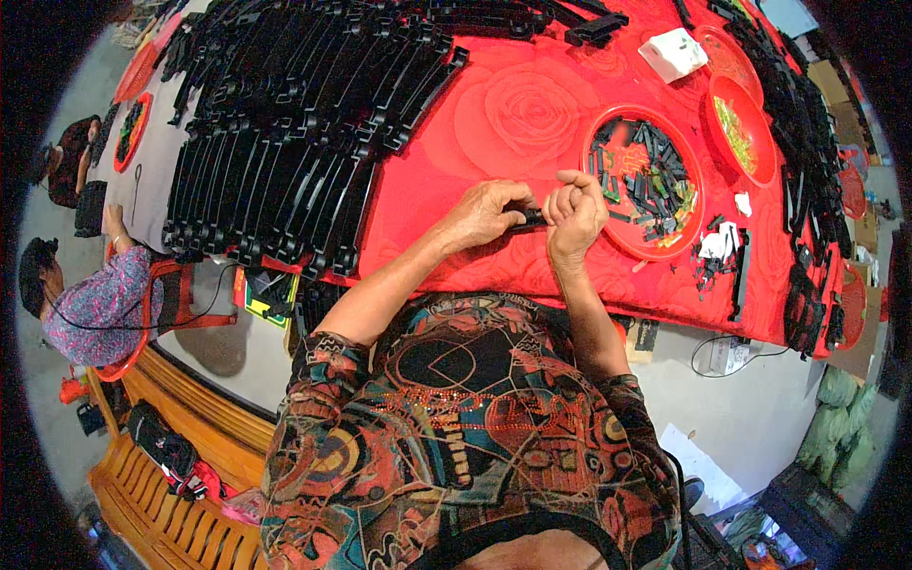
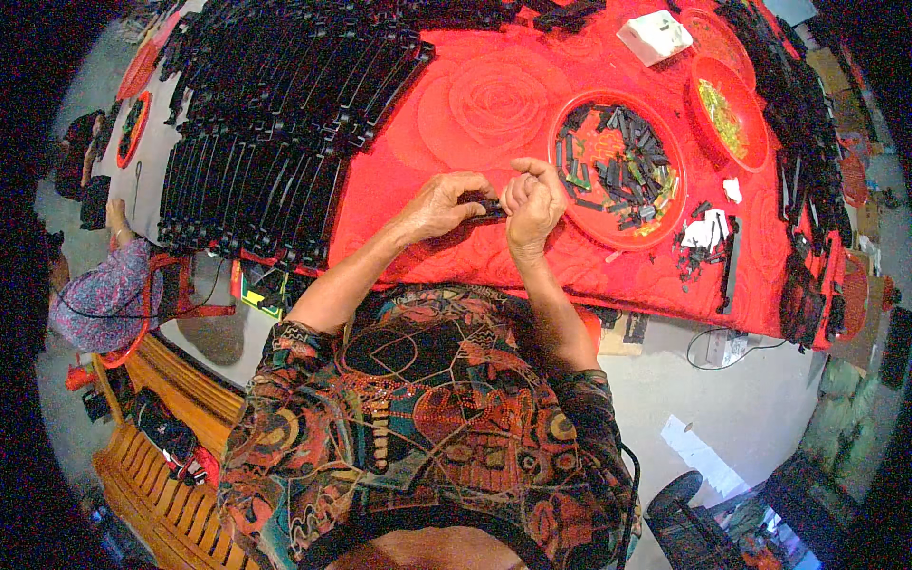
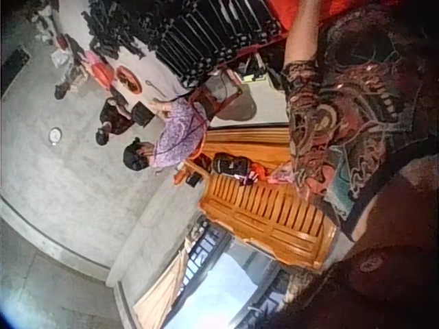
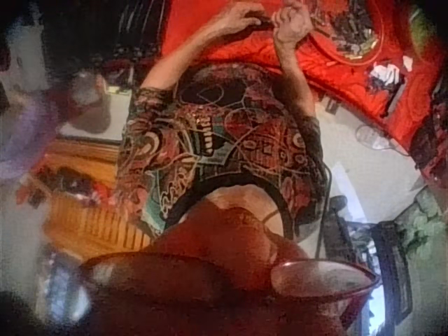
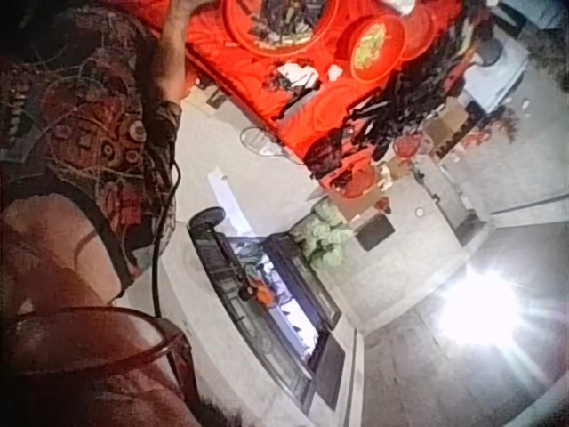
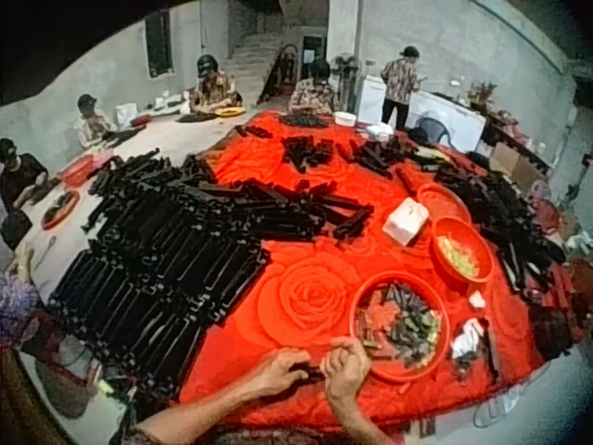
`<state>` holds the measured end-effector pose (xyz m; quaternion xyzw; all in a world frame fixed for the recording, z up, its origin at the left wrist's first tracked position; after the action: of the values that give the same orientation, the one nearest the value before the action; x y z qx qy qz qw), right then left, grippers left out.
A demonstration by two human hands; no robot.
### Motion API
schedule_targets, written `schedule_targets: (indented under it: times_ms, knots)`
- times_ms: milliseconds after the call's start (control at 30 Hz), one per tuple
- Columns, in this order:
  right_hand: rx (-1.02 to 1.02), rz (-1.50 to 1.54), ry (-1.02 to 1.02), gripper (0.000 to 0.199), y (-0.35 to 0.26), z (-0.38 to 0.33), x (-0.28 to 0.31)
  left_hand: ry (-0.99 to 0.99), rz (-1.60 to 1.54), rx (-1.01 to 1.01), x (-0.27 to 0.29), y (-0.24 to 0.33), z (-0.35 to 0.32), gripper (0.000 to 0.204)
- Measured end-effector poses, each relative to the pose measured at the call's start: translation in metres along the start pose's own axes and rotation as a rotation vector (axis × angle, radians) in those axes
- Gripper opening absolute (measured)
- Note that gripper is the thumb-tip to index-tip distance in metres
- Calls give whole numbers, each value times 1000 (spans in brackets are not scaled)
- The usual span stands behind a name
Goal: The person assembles plastic components by taking small pieces from a tray and fitting them into plastic frames by hand.
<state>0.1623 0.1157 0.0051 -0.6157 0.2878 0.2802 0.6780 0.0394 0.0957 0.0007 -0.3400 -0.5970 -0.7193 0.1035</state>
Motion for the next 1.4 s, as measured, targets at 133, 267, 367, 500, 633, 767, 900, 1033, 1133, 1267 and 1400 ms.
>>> schedule_targets:
  times_ms: [133,267,367,500,633,767,900,1033,1133,1267,1400]
  knots:
    - [-5,-5,-16,23,2,0,-1,17,-27,-21,2,4,0,17]
    - [40,-61,-52,20,3,-2,-1,47,110,-66,1,2,-1,17]
    - [64,-82,-56,19,2,-7,-2,38,51,-65,-2,1,-3,17]
    - [113,-145,-56,19,3,-10,-1,101,104,-92,2,5,-4,15]
    - [127,-178,-43,19,3,-13,0,78,127,-80,1,5,-6,16]
    - [149,-180,-55,19,3,-11,-3,71,140,-77,4,10,-5,17]
    - [88,-146,-55,19,2,-9,-7,134,177,-94,1,7,-9,17]
    - [-20,-122,32,28,1,-2,-6,140,238,-139,4,12,-6,19]
    - [-24,34,58,26,-4,-4,-10,148,219,-140,4,11,-5,19]
    - [-22,275,179,22,-29,8,2,157,193,-167,4,15,-7,19]
    - [115,35,194,23,-46,10,-13,169,206,-151,5,13,-6,19]
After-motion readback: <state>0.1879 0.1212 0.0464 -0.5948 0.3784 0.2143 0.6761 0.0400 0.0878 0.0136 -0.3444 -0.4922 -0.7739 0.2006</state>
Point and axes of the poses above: each hand's wrist, its own z-axis towards the middle knuckle, its own x-axis out of the back of the hand, y = z × x, the point moved 7 cm from there along z, towards the middle knuckle, and after that the axes turned 14 degrees about z, right-handed, at the moved point
